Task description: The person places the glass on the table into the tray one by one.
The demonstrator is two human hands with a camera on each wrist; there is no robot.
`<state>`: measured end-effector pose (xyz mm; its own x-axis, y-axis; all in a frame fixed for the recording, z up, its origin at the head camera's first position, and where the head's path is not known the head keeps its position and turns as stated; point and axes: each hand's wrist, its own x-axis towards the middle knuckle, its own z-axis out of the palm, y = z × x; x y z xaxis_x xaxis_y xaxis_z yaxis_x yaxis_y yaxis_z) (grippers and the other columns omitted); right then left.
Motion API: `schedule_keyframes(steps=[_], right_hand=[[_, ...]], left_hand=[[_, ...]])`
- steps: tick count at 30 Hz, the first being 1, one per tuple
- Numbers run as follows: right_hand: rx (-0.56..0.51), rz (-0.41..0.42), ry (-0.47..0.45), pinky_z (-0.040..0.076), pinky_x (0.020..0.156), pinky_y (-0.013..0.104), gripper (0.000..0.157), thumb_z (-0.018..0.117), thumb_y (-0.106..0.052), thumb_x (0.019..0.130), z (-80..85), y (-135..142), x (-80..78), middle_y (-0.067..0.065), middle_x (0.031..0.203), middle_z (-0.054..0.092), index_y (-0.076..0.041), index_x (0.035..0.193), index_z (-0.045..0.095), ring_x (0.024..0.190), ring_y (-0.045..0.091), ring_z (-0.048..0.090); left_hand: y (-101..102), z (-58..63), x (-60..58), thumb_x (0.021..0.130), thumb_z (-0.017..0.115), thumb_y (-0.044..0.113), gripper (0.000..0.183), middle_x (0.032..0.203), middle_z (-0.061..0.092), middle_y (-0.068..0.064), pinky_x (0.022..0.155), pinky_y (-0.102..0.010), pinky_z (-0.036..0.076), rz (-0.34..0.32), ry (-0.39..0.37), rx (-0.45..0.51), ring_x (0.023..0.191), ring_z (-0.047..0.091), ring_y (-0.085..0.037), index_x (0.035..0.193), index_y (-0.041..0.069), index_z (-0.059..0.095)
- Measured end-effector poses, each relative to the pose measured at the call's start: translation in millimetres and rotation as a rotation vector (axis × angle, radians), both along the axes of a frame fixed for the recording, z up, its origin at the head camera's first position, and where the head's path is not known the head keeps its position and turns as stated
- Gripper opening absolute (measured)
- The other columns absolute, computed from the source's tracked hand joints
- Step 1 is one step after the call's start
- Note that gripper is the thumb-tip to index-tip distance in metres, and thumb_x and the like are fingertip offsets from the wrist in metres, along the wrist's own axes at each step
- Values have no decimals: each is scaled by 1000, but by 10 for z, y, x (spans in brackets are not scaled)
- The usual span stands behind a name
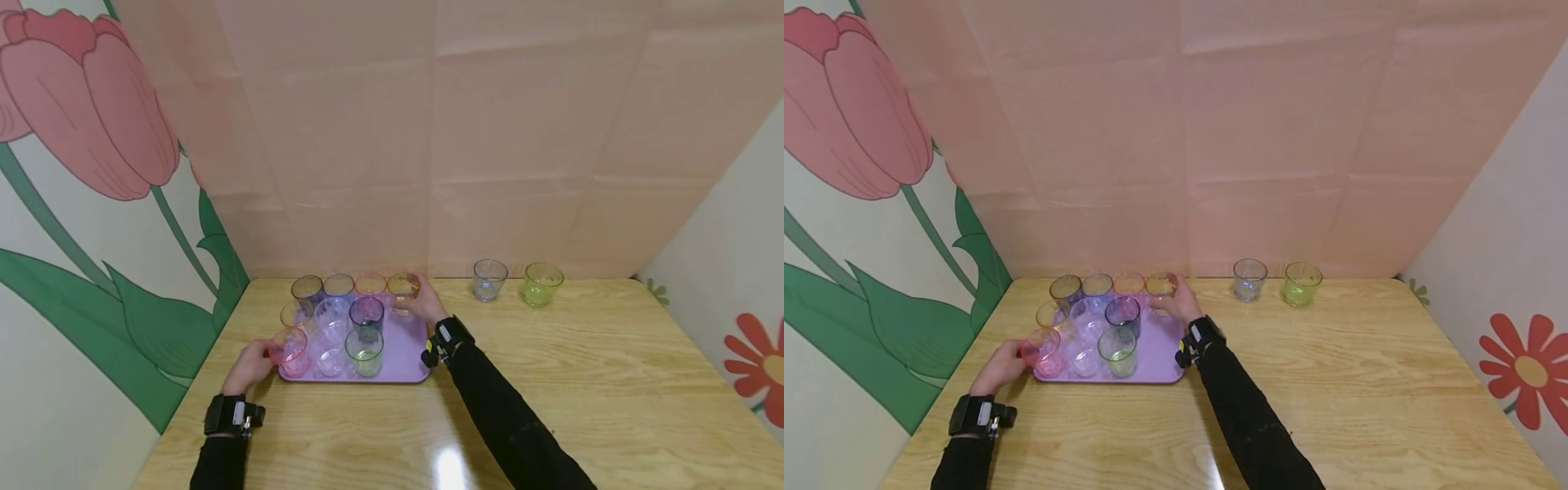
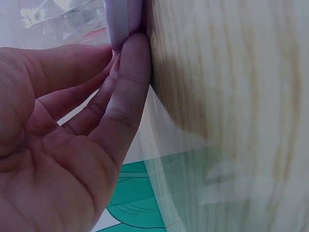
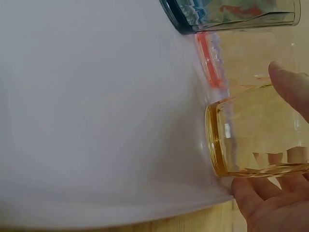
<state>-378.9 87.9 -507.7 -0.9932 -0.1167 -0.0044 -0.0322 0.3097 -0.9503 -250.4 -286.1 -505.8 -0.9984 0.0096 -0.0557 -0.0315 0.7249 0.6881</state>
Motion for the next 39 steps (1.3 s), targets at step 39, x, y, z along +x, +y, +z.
schedule_keyframes(steps=[39], right_hand=[[-35, -113, 130, 33, 115, 49, 61, 65, 5, 90, 11, 311, 135, 28, 149, 45, 9, 147, 41, 140, 42, 41]], left_hand=[[-2, 1, -5, 89, 61, -4, 12, 88, 64, -9, 76, -36, 44, -9, 15, -1, 82, 55, -25, 96, -3, 70]])
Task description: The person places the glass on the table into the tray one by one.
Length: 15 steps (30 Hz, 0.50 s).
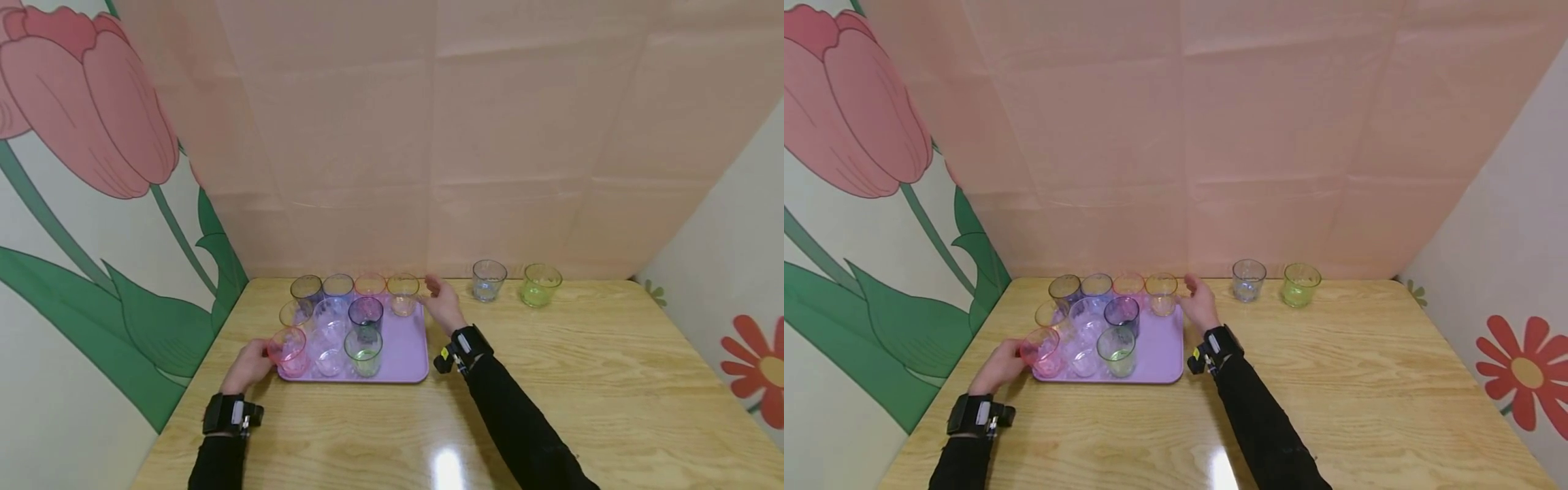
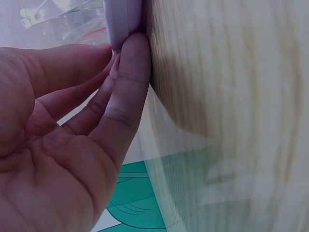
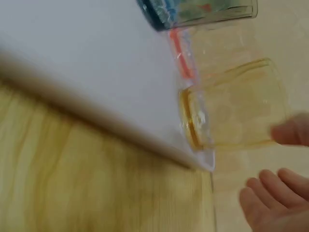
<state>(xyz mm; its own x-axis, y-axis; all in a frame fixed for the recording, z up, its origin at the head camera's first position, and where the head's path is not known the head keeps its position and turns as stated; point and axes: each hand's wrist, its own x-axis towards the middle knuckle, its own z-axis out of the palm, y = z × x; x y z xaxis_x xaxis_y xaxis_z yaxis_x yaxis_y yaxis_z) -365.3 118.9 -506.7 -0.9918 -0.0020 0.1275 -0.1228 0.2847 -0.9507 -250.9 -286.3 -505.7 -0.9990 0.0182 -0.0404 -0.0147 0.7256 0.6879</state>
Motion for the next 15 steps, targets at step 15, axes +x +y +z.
schedule_keyframes(steps=[15], right_hand=[[-101, -367, 229, 43, 106, 46, 38, 64, -4, 93, 17, 333, 81, 28, 128, 62, 10, 128, 61, 121, 41, 57]], left_hand=[[-15, -19, 5, 88, 61, -4, 13, 88, 65, -11, 77, -39, 46, -14, 19, -18, 81, 56, -25, 96, -4, 71]])
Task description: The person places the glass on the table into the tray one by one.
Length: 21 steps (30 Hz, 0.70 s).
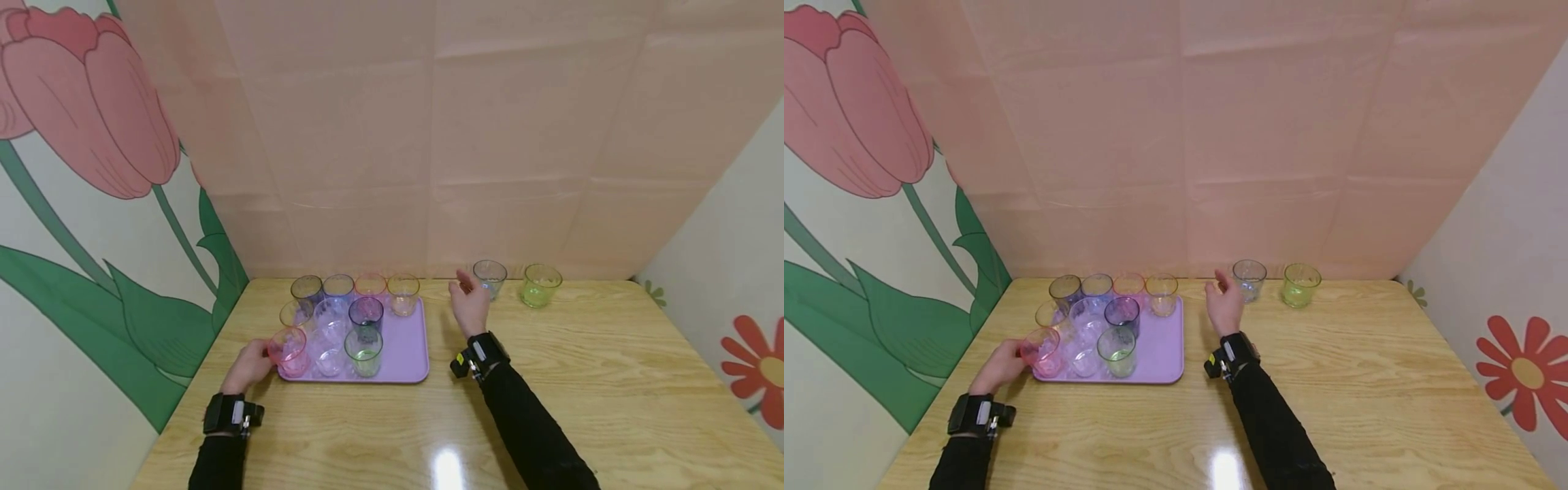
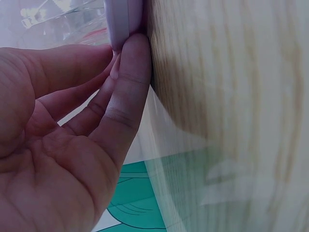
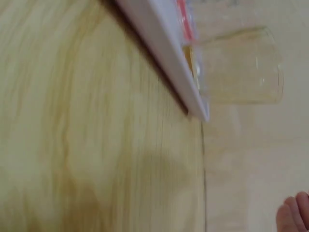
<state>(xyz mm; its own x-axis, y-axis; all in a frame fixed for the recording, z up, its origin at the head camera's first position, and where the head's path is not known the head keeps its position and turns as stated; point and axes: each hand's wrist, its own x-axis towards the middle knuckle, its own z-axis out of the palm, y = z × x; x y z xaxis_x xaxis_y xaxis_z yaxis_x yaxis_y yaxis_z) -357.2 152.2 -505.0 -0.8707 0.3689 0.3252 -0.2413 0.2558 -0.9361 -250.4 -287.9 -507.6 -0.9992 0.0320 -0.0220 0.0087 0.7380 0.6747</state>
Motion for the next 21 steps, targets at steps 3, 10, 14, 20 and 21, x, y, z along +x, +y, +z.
schedule_keyframes(steps=[3, 10, 14, 20, 21], right_hand=[[8, -71, 56, 42, 107, 47, 39, 65, -4, 93, -17, 78, 9, 25, 131, 62, 8, 130, 62, 124, 41, 56], [120, -184, 193, 41, 106, 51, 43, 71, -1, 88, -64, 236, -14, 25, 131, 62, 7, 129, 62, 126, 42, 56], [168, -216, 265, 38, 107, 52, 46, 73, 1, 86, -72, 323, -35, 27, 130, 60, 8, 130, 60, 126, 43, 53], [166, -221, 226, 38, 107, 53, 55, 80, -7, 82, -109, 523, -97, 27, 132, 57, 5, 131, 59, 127, 44, 51], [156, -203, 221, 38, 108, 51, 57, 81, -11, 82, -92, 551, -74, 25, 133, 57, 3, 132, 58, 128, 42, 51]], left_hand=[[-3, 1, -3, 88, 61, -4, 13, 88, 65, -11, 77, -40, 46, 1, -4, 0, 82, 56, -25, 97, -4, 71], [-2, 4, 0, 89, 60, -3, 14, 90, 65, -11, 78, -40, 47, 11, -18, 0, 83, 57, -25, 98, -4, 71], [-8, -5, -8, 89, 60, -4, 14, 90, 65, -11, 78, -40, 46, 13, -23, 15, 84, 56, -26, 98, -4, 71], [-9, -7, -14, 89, 60, -3, 15, 90, 65, -11, 78, -40, 47, 15, -31, 9, 84, 57, -25, 99, -5, 71], [-6, -7, -13, 89, 60, -3, 15, 90, 65, -11, 78, -40, 47, 17, -32, 11, 84, 57, -25, 99, -4, 71]])
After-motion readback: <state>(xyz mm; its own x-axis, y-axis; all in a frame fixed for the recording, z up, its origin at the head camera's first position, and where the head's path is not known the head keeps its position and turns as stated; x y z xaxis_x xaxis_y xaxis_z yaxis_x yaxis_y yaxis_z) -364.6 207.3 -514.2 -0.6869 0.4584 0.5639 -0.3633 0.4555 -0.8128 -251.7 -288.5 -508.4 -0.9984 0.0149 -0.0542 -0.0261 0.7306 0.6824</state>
